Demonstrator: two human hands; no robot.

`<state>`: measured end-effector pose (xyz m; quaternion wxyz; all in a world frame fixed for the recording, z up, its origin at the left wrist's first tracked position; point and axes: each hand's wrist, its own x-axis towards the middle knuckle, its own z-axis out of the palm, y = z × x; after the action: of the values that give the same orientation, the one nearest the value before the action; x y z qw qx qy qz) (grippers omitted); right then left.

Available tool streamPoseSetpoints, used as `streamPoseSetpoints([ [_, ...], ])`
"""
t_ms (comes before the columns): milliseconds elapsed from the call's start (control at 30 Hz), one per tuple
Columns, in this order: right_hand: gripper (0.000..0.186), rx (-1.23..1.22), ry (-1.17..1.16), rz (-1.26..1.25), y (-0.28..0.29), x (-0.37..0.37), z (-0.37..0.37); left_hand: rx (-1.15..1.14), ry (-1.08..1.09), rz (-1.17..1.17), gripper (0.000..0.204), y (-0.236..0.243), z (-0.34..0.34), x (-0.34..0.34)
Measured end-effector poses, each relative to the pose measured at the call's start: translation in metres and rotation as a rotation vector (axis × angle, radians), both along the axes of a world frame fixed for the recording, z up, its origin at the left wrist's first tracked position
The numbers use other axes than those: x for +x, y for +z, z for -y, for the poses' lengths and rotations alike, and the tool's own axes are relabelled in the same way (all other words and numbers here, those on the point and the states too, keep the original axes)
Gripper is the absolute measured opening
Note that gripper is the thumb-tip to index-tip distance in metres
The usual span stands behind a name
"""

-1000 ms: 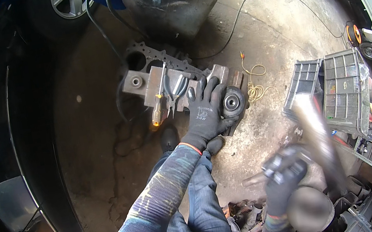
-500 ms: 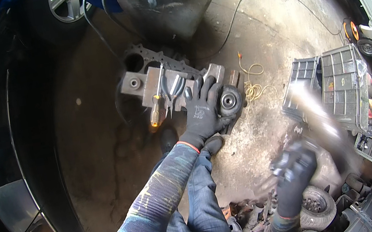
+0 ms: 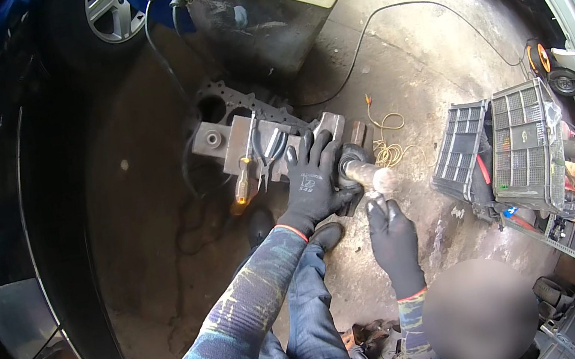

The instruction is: The person walks through an auto repair shop, picks up a metal part, and uses a hammer and pliers to adjust a bearing on a vise-mounted component. The person repeatedly hammers and manipulates the part with tools.

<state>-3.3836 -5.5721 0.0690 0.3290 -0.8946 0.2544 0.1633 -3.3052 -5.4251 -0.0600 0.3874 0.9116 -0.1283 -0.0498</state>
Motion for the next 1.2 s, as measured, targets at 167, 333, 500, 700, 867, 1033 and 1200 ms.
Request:
streamPoseSetpoints([
  [167,0.026,0.189,-0.179,0.106,0.025,-0.003,0.004,-0.007,-0.001,-0.018,0.106,-0.003,0.001,-0.001],
  [333,0.027,0.281,-0.358,0.158,0.027,-0.011,0.008,0.009,0.000,-0.006,0.108,-0.003,0.001,-0.001],
  [500,0.027,0.256,-0.297,0.085,0.021,-0.006,0.001,-0.005,0.000,-0.013,0.111,-0.003,0.001,0.000],
  [700,0.026,0.249,-0.261,0.214,0.045,-0.014,-0.006,0.045,0.006,0.022,0.111,-0.006,0.003,-0.001],
  [867,0.036,-0.127,0.061,-0.074,0.006,0.012,-0.017,0.015,0.016,0.019,0.110,-0.005,0.002,0.001],
  [1033,0.040,-0.079,0.011,-0.073,-0.020,0.001,-0.005,0.018,-0.014,-0.079,0.110,0.000,0.001,0.003],
  [1200,0.035,0.064,-0.055,0.007,0.003,0.007,-0.002,-0.007,0.001,-0.015,0.111,-0.001,0.000,0.001],
])
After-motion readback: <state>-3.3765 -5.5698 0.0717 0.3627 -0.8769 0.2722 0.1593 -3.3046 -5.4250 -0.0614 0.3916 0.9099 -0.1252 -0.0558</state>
